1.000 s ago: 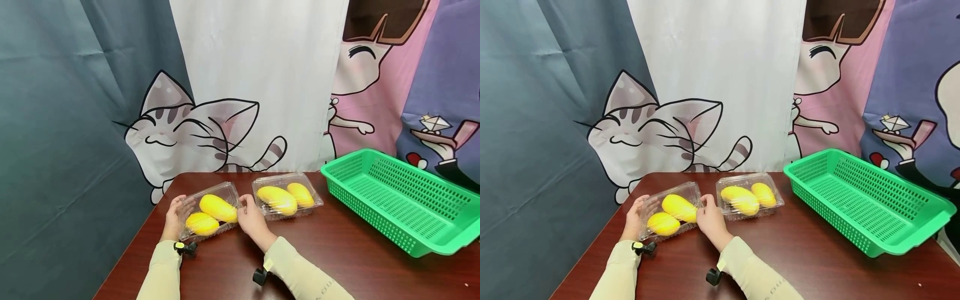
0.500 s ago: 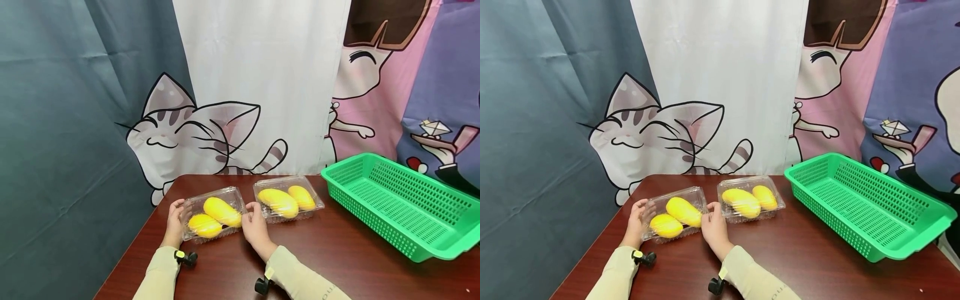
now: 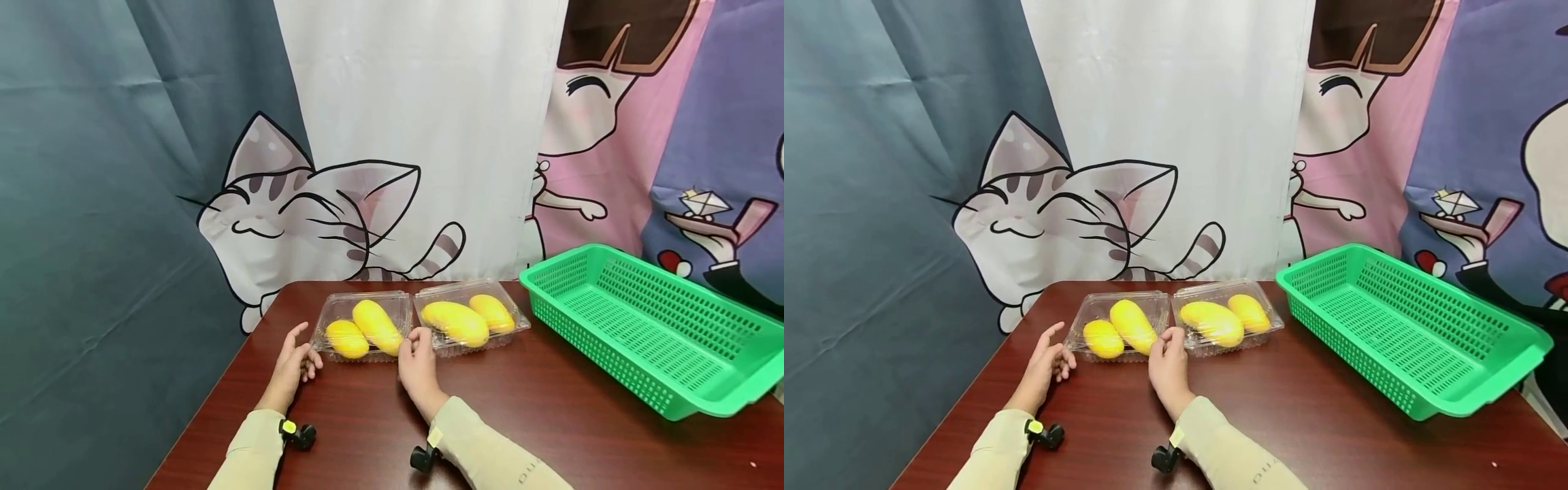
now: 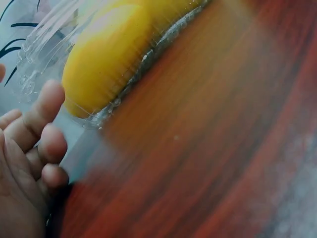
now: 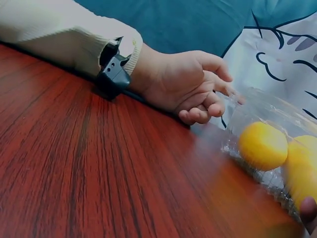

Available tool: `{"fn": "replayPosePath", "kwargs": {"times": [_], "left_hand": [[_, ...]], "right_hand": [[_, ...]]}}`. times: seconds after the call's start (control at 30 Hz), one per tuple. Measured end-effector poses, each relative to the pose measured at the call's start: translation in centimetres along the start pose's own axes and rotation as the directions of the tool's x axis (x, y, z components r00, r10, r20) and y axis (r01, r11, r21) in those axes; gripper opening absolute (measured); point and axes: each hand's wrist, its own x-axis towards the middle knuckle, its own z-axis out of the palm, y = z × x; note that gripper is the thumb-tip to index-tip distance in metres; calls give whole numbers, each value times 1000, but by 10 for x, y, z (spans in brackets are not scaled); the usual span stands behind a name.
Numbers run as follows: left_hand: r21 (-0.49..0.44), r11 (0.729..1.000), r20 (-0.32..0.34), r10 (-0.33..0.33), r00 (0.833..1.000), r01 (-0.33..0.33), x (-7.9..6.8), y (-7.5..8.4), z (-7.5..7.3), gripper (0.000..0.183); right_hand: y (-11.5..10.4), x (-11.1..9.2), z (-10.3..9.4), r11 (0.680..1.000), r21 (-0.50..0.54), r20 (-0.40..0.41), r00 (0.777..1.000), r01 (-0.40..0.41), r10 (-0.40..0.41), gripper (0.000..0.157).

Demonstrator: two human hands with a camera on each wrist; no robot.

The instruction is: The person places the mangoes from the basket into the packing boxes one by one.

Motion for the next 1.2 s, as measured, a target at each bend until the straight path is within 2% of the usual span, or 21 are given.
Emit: {"fn": "replayPosePath", "kwargs": {"times": [0.17, 0.27, 0.53, 0.83, 1.0, 1.2], "left_hand": [[-52, 998, 52, 21, 998, -19, 1, 1, 4, 54], [-69, 998, 34, 2, 999, 1, 4, 1, 7, 58], [-94, 994, -41, -52, 998, 48, 8, 2, 8, 59], [-148, 988, -44, -60, 997, 53, 7, 3, 6, 57], [-158, 986, -84, -67, 994, 53, 6, -1, 6, 56], [-160, 985, -115, -80, 990, 61, 6, -3, 6, 56]], "right_hand": [[1, 1, -1, 999, -27, 19, 999, 36, -35, 5], [1, 1, -2, 998, -20, 42, 998, 55, -55, 13], [0, 4, -4, 996, 16, 84, 993, 83, -84, 16], [0, 4, -2, 996, 13, 105, 990, 88, -89, 16], [2, 2, -2, 997, -16, 127, 989, 75, -73, 4], [5, 1, -3, 995, -19, 155, 983, 101, -97, 13]]}}
